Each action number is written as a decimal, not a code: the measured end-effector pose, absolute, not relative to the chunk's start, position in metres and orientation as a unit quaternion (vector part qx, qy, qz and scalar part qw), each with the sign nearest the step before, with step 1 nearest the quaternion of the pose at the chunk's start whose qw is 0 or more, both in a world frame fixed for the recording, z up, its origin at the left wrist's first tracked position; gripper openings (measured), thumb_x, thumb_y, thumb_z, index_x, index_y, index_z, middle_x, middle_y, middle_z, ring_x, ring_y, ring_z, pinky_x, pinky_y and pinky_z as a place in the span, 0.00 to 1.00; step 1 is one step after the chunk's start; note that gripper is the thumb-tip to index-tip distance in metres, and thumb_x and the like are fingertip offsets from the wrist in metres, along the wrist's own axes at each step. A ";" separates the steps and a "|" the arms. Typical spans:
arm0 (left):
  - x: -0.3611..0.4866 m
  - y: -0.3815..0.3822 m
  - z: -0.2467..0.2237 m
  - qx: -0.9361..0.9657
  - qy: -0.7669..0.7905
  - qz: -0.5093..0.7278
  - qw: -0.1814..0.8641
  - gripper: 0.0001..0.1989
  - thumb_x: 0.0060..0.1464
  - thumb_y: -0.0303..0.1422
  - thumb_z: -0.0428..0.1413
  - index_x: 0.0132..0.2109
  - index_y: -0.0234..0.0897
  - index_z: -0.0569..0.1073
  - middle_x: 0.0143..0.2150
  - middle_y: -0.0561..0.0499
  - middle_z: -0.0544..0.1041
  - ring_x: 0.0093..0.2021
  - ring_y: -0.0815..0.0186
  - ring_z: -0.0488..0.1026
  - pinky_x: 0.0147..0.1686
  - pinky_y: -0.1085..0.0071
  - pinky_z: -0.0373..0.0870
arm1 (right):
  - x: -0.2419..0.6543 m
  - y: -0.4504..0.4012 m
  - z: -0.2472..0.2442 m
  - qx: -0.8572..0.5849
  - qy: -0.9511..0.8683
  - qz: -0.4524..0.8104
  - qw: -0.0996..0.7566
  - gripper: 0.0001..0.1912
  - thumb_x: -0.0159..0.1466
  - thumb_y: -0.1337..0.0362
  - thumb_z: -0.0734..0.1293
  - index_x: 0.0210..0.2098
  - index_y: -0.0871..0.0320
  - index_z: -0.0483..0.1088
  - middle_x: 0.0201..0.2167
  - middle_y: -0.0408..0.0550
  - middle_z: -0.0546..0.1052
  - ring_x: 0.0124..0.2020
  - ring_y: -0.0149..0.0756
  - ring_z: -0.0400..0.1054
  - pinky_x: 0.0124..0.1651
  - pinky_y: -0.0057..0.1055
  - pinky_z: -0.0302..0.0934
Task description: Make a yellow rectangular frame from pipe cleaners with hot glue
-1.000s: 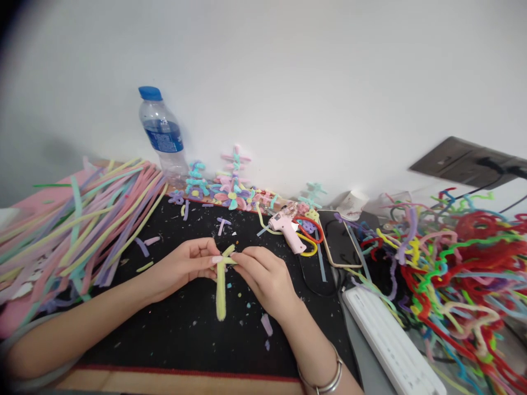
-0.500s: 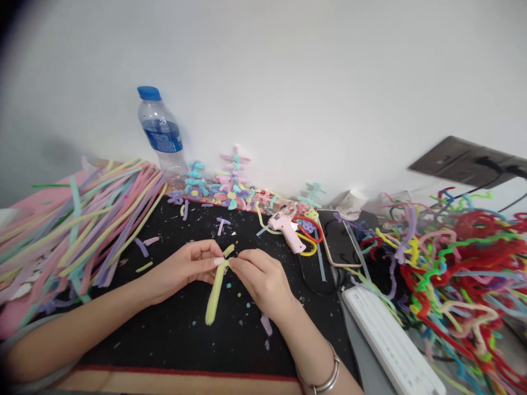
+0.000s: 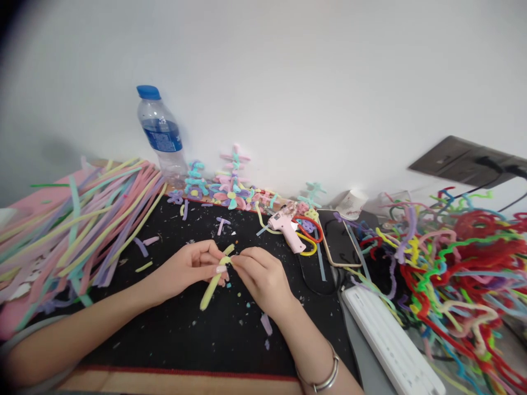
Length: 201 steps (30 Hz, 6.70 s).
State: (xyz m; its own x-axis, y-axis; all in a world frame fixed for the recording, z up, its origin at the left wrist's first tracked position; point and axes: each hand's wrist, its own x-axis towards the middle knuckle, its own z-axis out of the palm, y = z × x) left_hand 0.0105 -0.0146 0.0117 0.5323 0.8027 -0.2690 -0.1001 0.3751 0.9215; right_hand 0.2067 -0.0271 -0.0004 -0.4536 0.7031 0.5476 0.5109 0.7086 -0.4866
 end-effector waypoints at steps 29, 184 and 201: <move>0.009 -0.015 0.004 0.484 0.366 0.300 0.736 0.09 0.50 0.33 0.59 0.34 0.34 0.67 0.30 0.48 0.79 0.29 0.65 0.76 0.35 0.65 0.72 | 0.200 -0.029 0.006 -0.362 -0.821 0.156 0.414 0.07 0.61 0.74 0.63 0.36 0.61 0.72 0.31 0.50 0.74 0.33 0.32 0.68 0.35 0.28 0.65; 0.005 -0.009 -0.003 0.615 0.419 0.286 0.604 0.09 0.48 0.29 0.57 0.39 0.33 0.76 0.32 0.49 0.79 0.30 0.65 0.74 0.34 0.70 0.72 | 0.196 -0.022 -0.005 -0.452 -0.504 0.596 0.433 0.08 0.56 0.62 0.69 0.29 0.60 0.68 0.16 0.39 0.71 0.16 0.27 0.66 0.21 0.24 0.65; 0.006 -0.009 -0.003 0.608 0.413 0.288 0.614 0.09 0.50 0.31 0.56 0.38 0.34 0.77 0.31 0.51 0.79 0.29 0.66 0.75 0.32 0.72 0.71 | 0.194 -0.022 -0.005 -0.451 -0.496 0.604 0.430 0.10 0.54 0.62 0.70 0.27 0.59 0.65 0.17 0.38 0.72 0.15 0.27 0.67 0.20 0.24 0.65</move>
